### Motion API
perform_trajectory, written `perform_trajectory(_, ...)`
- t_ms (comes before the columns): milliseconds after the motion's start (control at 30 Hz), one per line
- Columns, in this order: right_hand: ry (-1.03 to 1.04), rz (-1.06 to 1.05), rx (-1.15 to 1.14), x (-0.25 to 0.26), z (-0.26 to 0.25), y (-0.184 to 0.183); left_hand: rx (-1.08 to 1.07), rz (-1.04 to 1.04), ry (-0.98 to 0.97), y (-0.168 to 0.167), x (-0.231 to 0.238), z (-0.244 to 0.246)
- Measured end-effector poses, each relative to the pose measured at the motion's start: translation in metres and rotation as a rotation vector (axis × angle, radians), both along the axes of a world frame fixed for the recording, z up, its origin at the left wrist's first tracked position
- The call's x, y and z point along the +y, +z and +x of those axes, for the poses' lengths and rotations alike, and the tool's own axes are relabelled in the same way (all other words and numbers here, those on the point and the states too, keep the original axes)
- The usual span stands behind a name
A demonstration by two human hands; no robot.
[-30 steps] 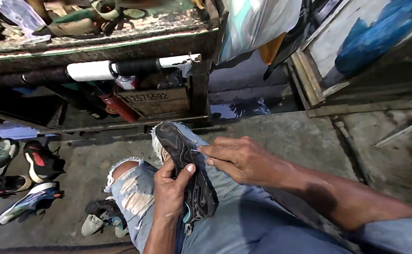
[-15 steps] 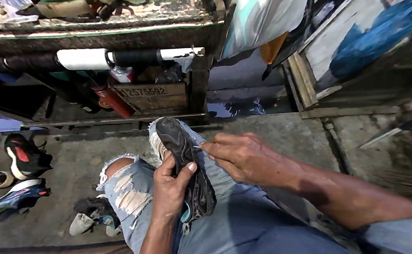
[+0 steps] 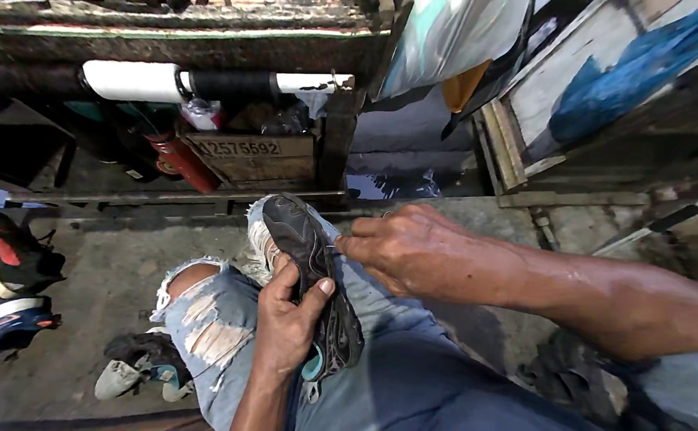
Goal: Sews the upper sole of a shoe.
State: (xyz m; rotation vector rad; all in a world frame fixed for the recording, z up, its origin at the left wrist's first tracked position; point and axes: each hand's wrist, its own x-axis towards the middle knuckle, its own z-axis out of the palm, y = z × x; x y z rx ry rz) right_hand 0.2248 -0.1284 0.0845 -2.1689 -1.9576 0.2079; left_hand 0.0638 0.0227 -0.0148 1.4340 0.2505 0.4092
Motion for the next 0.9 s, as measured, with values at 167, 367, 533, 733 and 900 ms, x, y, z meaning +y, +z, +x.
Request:
perform_trajectory(167,0.025,-0.043,-0.005,0.007,0.002,0.001,-0.002,0.09,0.0,-0.003,0.001,-0.001)
perform_trajectory(367,0.021,-0.089,-0.021,0.011,0.003,0.001,0.001,0.18,-0.017,-0.004,-0.001,0.002)
perform_trajectory(533,0.0,-0.051,0.024,0.015,0.004,-0.008,0.018,0.224,-0.034,-0.006,-0.002,0.004)
perform_trajectory(733,-0.007,0.027,0.134,0.014,0.008,-0.008,-0.028,0.088,-0.104,0.003,0.011,-0.007)
perform_trajectory(900,-0.035,0.07,0.223,0.001,0.014,-0.014,-0.072,-0.095,-0.068,0.018,0.053,-0.041)
